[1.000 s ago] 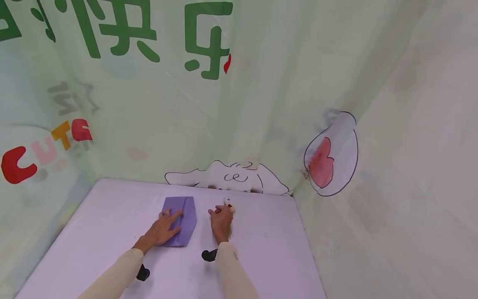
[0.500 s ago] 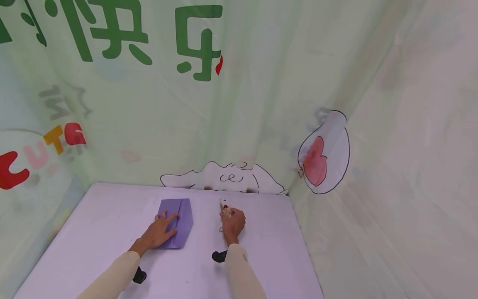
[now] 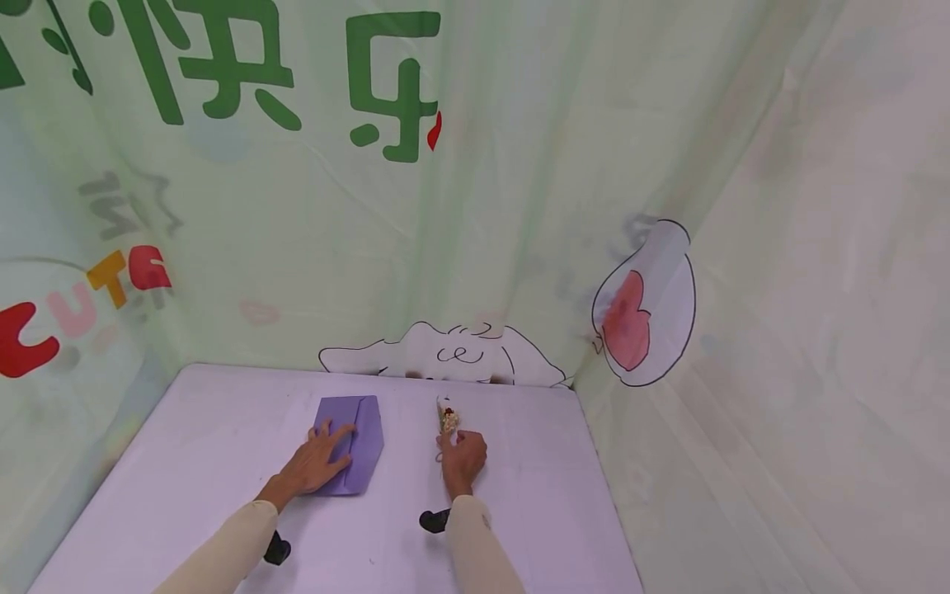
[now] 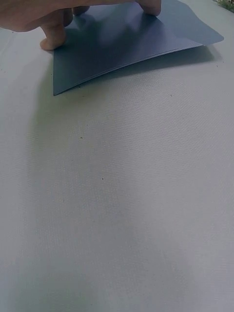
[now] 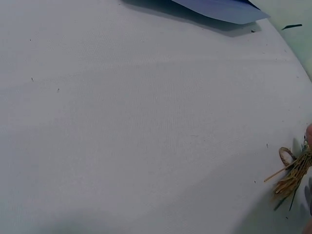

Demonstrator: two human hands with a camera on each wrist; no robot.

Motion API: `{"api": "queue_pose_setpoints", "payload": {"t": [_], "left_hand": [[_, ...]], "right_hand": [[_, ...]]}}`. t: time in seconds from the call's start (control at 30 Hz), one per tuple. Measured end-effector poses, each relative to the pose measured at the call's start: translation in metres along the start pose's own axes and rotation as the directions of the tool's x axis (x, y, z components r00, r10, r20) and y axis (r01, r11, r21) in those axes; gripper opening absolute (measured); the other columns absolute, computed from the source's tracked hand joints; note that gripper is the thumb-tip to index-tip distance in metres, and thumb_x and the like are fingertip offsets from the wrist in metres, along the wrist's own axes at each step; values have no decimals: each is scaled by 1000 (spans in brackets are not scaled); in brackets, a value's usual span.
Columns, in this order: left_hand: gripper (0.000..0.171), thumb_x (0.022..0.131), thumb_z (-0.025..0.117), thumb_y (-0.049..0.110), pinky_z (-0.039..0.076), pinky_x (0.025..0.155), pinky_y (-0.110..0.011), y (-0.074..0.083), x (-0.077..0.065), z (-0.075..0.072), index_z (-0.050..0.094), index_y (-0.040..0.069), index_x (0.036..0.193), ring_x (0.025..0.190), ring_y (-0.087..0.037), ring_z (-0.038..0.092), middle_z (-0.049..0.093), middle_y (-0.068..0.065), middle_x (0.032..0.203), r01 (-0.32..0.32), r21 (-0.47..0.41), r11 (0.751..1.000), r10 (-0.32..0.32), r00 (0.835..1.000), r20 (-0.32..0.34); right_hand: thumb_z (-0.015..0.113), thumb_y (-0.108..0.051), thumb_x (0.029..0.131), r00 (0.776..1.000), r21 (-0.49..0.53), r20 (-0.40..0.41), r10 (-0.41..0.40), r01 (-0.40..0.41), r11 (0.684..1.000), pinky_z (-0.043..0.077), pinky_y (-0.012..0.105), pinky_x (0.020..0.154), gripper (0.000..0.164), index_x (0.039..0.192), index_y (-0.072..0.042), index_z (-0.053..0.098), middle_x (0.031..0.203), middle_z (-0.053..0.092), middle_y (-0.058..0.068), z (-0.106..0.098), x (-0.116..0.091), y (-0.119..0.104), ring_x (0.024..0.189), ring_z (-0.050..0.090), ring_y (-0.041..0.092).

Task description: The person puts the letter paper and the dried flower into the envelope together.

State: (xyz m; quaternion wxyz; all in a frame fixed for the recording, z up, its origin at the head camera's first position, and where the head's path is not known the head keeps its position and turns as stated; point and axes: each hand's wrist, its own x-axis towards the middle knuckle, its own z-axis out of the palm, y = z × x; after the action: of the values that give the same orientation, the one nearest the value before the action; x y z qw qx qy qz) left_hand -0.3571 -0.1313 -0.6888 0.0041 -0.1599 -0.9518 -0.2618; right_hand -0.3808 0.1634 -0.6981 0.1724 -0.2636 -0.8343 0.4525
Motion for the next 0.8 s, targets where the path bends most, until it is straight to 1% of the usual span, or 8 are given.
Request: {"api": "queue_pose_setpoints", "payload": {"t": [0.17, 0.4, 0.6, 0.8], "left_hand": [[56, 102, 71, 26, 52, 93, -78, 0, -1, 0, 56, 14, 155, 135, -71, 49, 39, -47, 158, 0, 6, 1000, 0, 1000, 3], [57, 102, 71, 25, 51, 95, -80, 0, 1, -1, 56, 13, 155, 136, -74, 47, 38, -48, 159, 5, 2, 1000, -5, 1000, 10], [57, 101, 71, 23, 50, 96, -81, 1, 0, -2, 56, 13, 155, 136, -75, 46, 37, -49, 159, 15, 3, 1000, -15, 1000, 17], [57, 101, 71, 23, 50, 96, -81, 2, 0, -3, 57, 13, 155, 137, -74, 46, 38, -49, 159, 20, -4, 1000, -19, 1000, 15]], "right_hand": [[94, -14, 85, 1000, -19, -13, -11, 11, 1000, 59, 51, 88, 34, 109, 5, 79, 98, 76, 19, 4, 0, 7, 91, 68, 32], [92, -12, 87, 999, -23, -29, -19, 18, 1000, 58, 51, 87, 24, 103, 2, 80, 95, 76, 18, 7, -2, 10, 91, 70, 33], [89, -9, 90, 998, -24, -25, -52, 52, 998, 60, 50, 85, 16, 98, 2, 81, 92, 78, 17, 8, -1, 12, 87, 72, 31], [88, -6, 90, 998, -36, -17, -54, 53, 998, 62, 50, 82, 12, 96, 2, 82, 88, 79, 16, 10, 0, 12, 81, 74, 29]]}}
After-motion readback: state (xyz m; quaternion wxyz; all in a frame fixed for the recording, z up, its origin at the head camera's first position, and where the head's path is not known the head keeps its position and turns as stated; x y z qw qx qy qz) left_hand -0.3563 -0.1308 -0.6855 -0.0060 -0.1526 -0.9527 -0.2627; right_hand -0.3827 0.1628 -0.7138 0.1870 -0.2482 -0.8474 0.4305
